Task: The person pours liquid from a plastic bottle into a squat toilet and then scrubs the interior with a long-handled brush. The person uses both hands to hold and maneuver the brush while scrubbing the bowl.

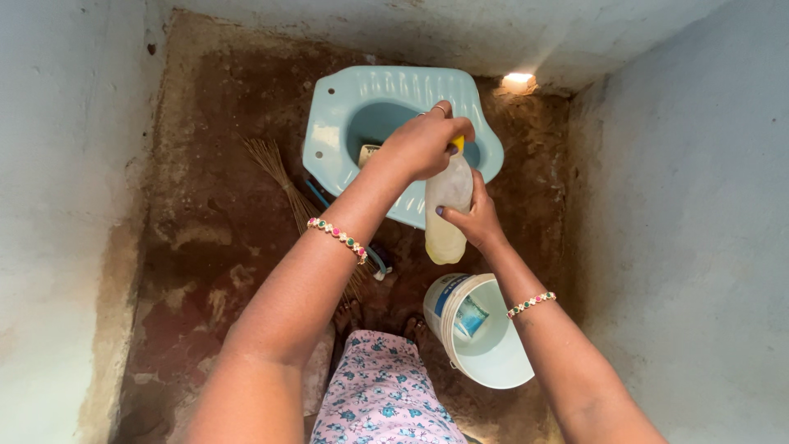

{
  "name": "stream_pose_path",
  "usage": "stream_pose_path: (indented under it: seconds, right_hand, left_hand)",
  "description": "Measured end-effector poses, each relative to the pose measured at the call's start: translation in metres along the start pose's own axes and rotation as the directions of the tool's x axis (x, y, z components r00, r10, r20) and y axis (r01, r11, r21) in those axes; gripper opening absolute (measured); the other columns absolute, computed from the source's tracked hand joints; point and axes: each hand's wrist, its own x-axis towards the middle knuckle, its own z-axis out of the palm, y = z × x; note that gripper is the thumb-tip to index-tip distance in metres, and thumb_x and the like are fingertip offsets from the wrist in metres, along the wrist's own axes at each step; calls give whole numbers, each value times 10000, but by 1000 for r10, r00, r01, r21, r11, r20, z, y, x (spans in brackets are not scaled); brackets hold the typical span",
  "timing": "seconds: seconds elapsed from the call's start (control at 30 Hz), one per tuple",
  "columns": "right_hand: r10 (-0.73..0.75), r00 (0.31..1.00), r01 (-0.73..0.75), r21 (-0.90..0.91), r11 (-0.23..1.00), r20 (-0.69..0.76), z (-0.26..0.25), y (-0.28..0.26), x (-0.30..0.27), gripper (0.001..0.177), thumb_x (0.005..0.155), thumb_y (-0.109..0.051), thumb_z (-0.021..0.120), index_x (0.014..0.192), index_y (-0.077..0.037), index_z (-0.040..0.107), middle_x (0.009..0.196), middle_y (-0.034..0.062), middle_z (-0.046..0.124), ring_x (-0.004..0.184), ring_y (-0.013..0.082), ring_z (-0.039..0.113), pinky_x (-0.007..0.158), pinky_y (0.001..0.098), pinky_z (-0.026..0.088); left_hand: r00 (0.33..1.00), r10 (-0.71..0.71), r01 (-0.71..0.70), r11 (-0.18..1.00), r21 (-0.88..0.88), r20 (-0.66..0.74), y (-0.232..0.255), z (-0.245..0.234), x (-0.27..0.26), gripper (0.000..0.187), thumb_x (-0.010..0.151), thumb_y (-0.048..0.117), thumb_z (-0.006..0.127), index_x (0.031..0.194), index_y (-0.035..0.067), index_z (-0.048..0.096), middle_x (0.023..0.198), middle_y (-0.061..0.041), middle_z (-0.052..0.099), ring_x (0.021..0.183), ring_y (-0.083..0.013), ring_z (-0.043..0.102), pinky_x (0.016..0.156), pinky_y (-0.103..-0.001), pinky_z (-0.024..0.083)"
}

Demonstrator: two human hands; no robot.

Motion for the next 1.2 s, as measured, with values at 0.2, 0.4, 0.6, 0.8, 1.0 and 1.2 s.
stream_pose_path:
  seconds: [0.2, 0.4, 0.6, 0.8, 1.0, 1.2]
  right_hand:
    - [-4, 1000, 4, 40, 999, 8, 0, -3, 0, 873, 739, -139, 801, 1501, -68, 381, 1299, 97, 640, 1193, 182, 626, 1035, 358, 506]
    - [13, 1000, -13, 25, 1000, 8, 3, -5, -2, 885, 737, -137, 800, 1510, -54, 376, 1311, 98, 635, 1208, 181, 617, 1045, 354, 495]
    - [-6, 1000, 5, 29, 1000, 15, 5, -5, -1, 882, 737, -141, 805, 1510, -63, 386, 1322, 104, 633, 1224, 186, 613, 1052, 356, 489]
    - [1, 1000, -2, 75, 997, 15, 2, -1, 0, 870, 748, -154, 805, 1507, -73, 389, 1313, 105, 632, 1214, 195, 623, 1046, 364, 506]
    - [-19, 1000, 19, -4, 1000, 18, -1, 0, 0, 900, 724, -151, 805, 1513, -79, 378, 1299, 108, 631, 1197, 196, 619, 1029, 368, 509]
    - [-14, 1000, 14, -30, 999, 15, 0, 1, 1, 881, 730, -158, 809, 1502, -78, 390, 1293, 111, 647, 1192, 201, 632, 1041, 369, 502]
  left_hand:
    - [986, -3, 11, 999, 46, -168, -3, 13, 1, 296, 953, 339, 678, 1111, 91, 637, 1126, -168, 609, 1014, -385, 667, 809, -509, 538]
    - [969, -67, 99, 988, 122, -239, 2, 13, 2, 524, 868, 520, 729, 1023, 26, 651, 1012, -198, 686, 970, -404, 686, 790, -513, 560]
    - [951, -279, 295, 949, 108, -135, 13, -1, 0, 618, 904, 626, 703, 1106, 42, 686, 1103, -189, 685, 1052, -373, 688, 847, -491, 567]
    - [983, 107, -125, 985, -121, -147, -5, 3, -4, 372, 875, 240, 732, 1233, 148, 695, 1222, -152, 635, 1087, -371, 661, 892, -470, 531]
    - [991, 66, -76, 993, -90, -119, -15, 7, 2, 330, 834, 187, 762, 1159, 154, 715, 1153, -129, 673, 1063, -360, 666, 890, -453, 532]
    - [971, -101, 98, 995, -22, -219, -5, 1, 0, 410, 893, 407, 768, 1061, 45, 676, 1025, -188, 703, 981, -404, 677, 828, -500, 533]
